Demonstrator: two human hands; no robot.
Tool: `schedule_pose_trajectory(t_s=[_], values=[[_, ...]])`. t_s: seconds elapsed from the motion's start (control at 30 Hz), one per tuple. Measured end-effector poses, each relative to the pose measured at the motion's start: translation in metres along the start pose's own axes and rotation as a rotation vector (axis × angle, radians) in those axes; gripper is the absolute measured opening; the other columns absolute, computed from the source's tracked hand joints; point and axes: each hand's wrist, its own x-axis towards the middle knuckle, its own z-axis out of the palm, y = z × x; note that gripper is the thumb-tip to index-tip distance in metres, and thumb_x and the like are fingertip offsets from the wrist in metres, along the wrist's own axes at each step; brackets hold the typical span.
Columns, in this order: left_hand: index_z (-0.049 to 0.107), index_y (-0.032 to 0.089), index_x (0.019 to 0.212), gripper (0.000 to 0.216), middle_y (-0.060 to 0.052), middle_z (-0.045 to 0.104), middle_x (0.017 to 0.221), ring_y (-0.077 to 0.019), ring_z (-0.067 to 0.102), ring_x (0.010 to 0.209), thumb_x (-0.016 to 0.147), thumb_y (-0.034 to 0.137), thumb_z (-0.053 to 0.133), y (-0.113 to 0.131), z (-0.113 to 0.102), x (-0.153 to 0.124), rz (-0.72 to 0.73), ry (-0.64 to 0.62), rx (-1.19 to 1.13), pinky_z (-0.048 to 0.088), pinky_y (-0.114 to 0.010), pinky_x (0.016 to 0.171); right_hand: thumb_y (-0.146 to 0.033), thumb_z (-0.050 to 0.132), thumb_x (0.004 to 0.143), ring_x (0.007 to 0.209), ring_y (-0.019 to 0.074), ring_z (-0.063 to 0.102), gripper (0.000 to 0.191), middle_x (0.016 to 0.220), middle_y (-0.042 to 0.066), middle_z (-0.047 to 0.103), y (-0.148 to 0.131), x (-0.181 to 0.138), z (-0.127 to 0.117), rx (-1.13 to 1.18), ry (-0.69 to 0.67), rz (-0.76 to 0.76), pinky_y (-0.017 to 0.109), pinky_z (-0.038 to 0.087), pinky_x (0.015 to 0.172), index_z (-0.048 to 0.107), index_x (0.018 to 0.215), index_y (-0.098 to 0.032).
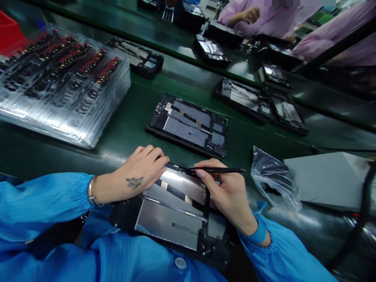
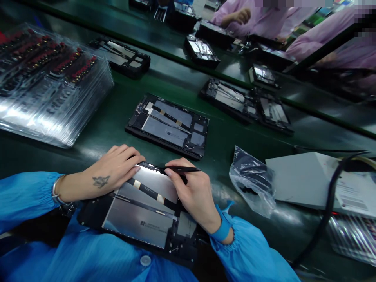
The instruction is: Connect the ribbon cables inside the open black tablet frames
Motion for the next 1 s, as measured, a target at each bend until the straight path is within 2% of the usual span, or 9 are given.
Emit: schedule_pose_trajectory(t_s=[0.17,0.43,0.7,1.0], values=[[0.060,0.014,0.115,0.032,-0.009,0.058,0.112,-0.0223,0.051,0.096,0.106,0.024,0.031,0.0006,-0.0023,0.0007,-0.009,-0.010,-0.016,0.041,-0.038,0.083,-0.028,0.059,0.097,0.082,0.0180,0.070,0.012,0.091,0.003,0.073,-0.0008,0.0004,0.0006,-0.004,0.000,-0.016,0.029,0.055,0.075,0.069,0.095,-0.021],[0.060,0.014,0.118,0.033,-0.009,0.058,0.112,-0.0230,0.051,0.097,0.106,0.024,0.032,0.0012,-0.0040,0.0012,-0.019,-0.028,-0.017,0.042,-0.039,0.083,-0.028,0.058,0.097,0.079,0.0173,0.070,0.013,0.089,0.003,0.073,-0.0023,0.0000,-0.0009,-0.007,0.019,-0.020,0.027,0.055,0.071,0.069,0.093,-0.021],[0.058,0.014,0.121,0.033,-0.010,0.058,0.113,-0.0231,0.050,0.098,0.106,0.024,0.032,-0.0003,-0.0019,-0.0003,-0.005,-0.012,-0.007,0.043,-0.039,0.084,-0.029,0.059,0.096,0.081,0.0190,0.071,0.013,0.089,0.004,0.074,-0.0012,0.0004,-0.0001,-0.001,0.014,-0.002,0.030,0.057,0.076,0.069,0.092,-0.022],[0.058,0.014,0.122,0.033,-0.010,0.058,0.114,-0.0236,0.051,0.098,0.106,0.026,0.032,-0.0021,0.0019,-0.0011,0.001,0.030,-0.001,0.044,-0.040,0.084,-0.031,0.058,0.096,0.076,0.0181,0.070,0.015,0.089,0.004,0.073,-0.0001,-0.0006,-0.0005,0.027,0.021,0.031,0.029,0.057,0.069,0.069,0.093,-0.021]])
